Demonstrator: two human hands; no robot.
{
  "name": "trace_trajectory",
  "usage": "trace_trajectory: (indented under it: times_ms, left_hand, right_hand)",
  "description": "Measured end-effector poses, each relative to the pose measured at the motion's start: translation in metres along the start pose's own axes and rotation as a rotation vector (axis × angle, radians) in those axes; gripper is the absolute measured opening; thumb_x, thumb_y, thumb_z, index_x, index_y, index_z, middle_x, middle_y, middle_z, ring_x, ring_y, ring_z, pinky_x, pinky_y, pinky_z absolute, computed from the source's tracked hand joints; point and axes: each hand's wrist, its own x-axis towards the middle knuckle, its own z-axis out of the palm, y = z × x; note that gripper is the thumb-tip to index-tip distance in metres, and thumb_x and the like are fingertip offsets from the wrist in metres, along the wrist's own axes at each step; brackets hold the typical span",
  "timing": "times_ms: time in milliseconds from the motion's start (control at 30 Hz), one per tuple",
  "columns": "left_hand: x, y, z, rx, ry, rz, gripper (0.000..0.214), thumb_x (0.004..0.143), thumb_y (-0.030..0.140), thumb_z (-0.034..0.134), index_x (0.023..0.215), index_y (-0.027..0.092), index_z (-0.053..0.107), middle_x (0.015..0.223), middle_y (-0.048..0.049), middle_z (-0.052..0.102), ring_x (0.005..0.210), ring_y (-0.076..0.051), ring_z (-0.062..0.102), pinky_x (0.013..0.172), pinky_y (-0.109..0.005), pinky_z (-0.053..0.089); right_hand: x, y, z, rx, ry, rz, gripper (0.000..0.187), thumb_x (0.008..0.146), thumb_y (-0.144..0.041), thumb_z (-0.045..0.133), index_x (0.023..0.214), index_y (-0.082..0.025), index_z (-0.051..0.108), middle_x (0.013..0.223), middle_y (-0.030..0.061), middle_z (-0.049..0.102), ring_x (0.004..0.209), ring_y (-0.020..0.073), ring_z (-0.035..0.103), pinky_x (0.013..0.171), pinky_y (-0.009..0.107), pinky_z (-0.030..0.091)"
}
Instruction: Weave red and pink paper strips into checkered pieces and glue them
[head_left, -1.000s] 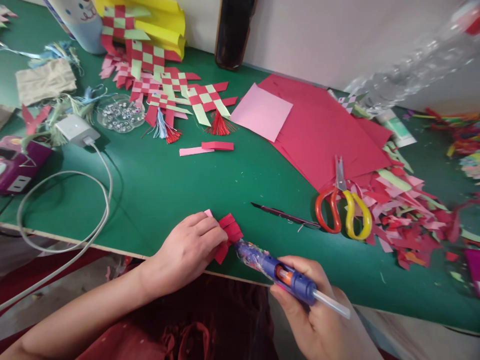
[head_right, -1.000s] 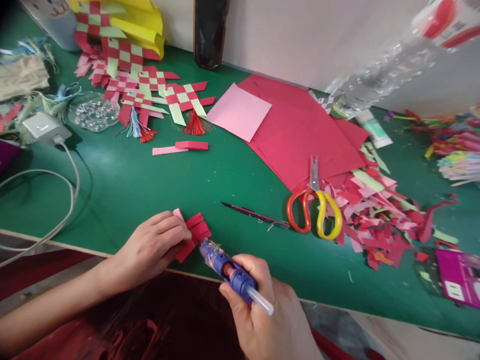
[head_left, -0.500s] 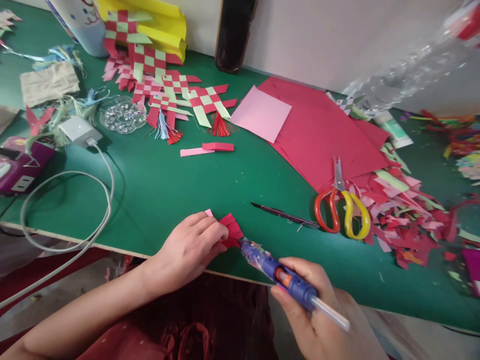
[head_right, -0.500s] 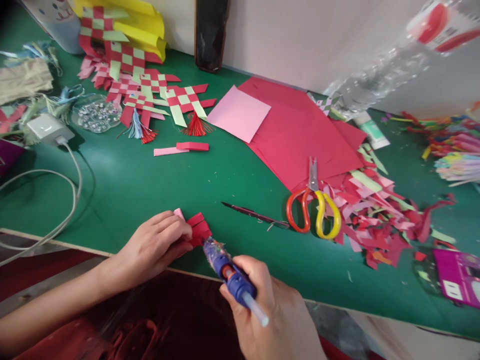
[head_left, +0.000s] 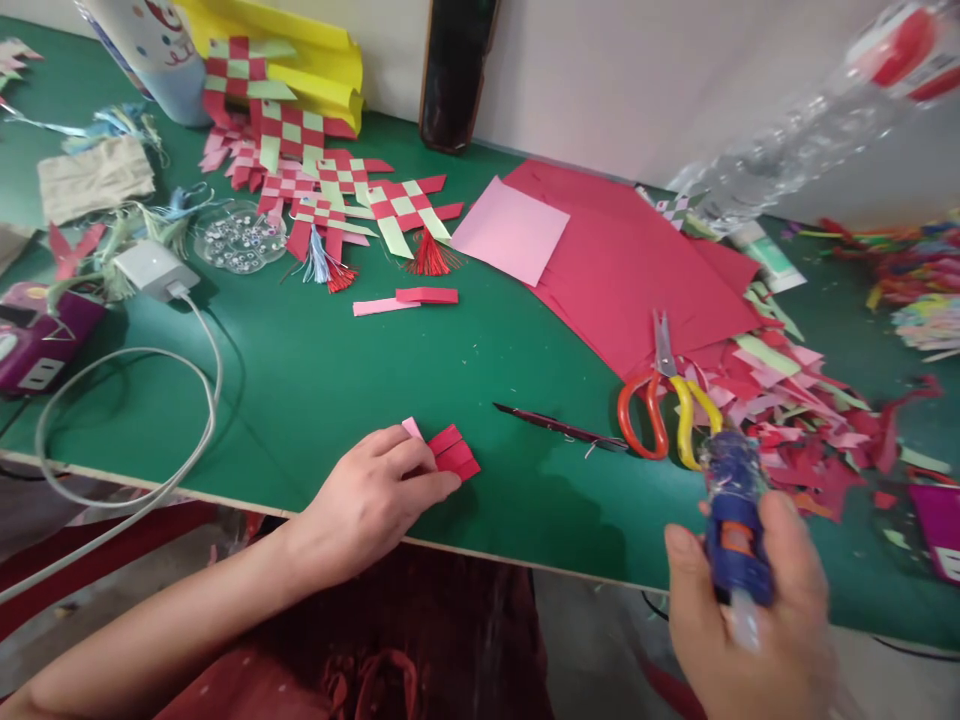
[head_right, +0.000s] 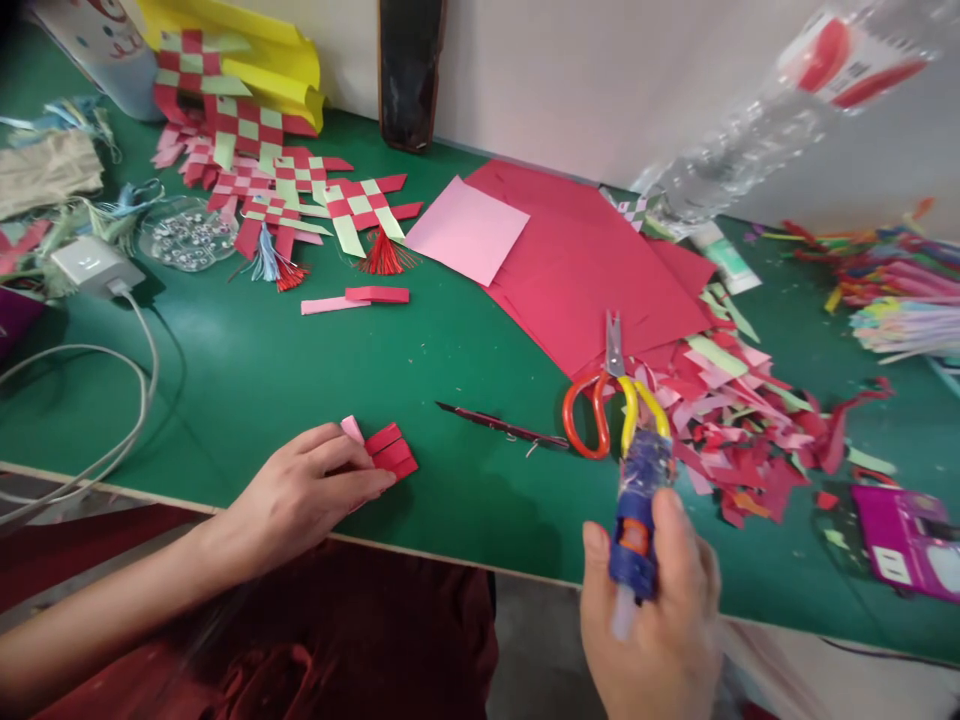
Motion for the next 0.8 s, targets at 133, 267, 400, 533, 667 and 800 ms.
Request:
trace_trajectory:
  times_ms: [133, 267, 400, 533, 667, 800]
  left_hand:
    - [-0.003, 0.0, 0.002, 0.085, 0.011, 0.02, 0.029, 0.099, 0.014, 0.045, 0.119, 0.023, 0.064, 0.09, -0.0035, 0.062, 0.081, -0.016, 0.056, 0.081, -0.033, 0.051]
    - [-0.001, 0.004, -0.004, 0.148, -0.03, 0.051, 0.033, 0.101, 0.016, 0.037, 0.122, 0.021, 0.062, 0.09, -0.0046, 0.062, 0.086, -0.018, 0.056, 0.081, -0.035, 0.052]
    - [0.001, 0.006, -0.008, 0.185, -0.089, 0.061, 0.03, 0.101, 0.018, 0.041, 0.124, 0.02, 0.06, 0.09, -0.0045, 0.061, 0.084, -0.019, 0.055, 0.078, -0.036, 0.052]
    - [-0.001, 0.005, -0.008, 0.207, -0.131, 0.058, 0.03, 0.1, 0.026, 0.048, 0.128, 0.021, 0.057, 0.097, -0.0056, 0.063, 0.094, -0.021, 0.06, 0.084, -0.038, 0.053]
    - [-0.007, 0.005, -0.013, 0.192, -0.104, 0.086, 0.033, 0.1, 0.027, 0.049, 0.132, 0.019, 0.053, 0.104, -0.0068, 0.067, 0.097, -0.02, 0.063, 0.087, -0.038, 0.053]
    - [-0.016, 0.007, -0.02, 0.152, -0.01, 0.119, 0.024, 0.099, 0.019, 0.05, 0.121, 0.016, 0.059, 0.105, -0.0074, 0.071, 0.095, -0.019, 0.066, 0.087, -0.036, 0.054]
  right_hand:
    - [-0.007, 0.013, 0.008, -0.202, 0.028, 0.009, 0.066, 0.09, -0.024, 0.058, 0.152, -0.022, 0.033, 0.119, 0.0185, 0.06, 0.111, 0.0393, 0.06, 0.086, 0.055, 0.054]
    - [-0.007, 0.016, 0.015, -0.241, -0.025, 0.02, 0.061, 0.093, -0.024, 0.049, 0.152, -0.02, 0.034, 0.118, 0.0191, 0.058, 0.113, 0.0398, 0.058, 0.088, 0.058, 0.052]
    - [-0.004, 0.015, 0.018, -0.221, -0.04, 0.084, 0.064, 0.091, -0.027, 0.047, 0.153, -0.018, 0.031, 0.12, 0.0201, 0.056, 0.114, 0.0403, 0.056, 0.089, 0.06, 0.05]
    - [-0.002, 0.016, 0.02, -0.185, -0.104, 0.155, 0.073, 0.091, -0.035, 0.049, 0.155, -0.012, 0.021, 0.124, 0.0241, 0.056, 0.113, 0.0428, 0.056, 0.087, 0.063, 0.049]
    - [-0.002, 0.016, 0.013, -0.195, -0.143, 0.049, 0.079, 0.093, -0.042, 0.051, 0.156, -0.011, 0.015, 0.13, 0.0265, 0.054, 0.116, 0.0436, 0.057, 0.088, 0.064, 0.049]
    - [0.003, -0.001, -0.007, -0.314, -0.074, -0.057, 0.07, 0.095, -0.031, 0.051, 0.156, -0.017, 0.02, 0.136, 0.0246, 0.053, 0.123, 0.0454, 0.052, 0.093, 0.068, 0.044]
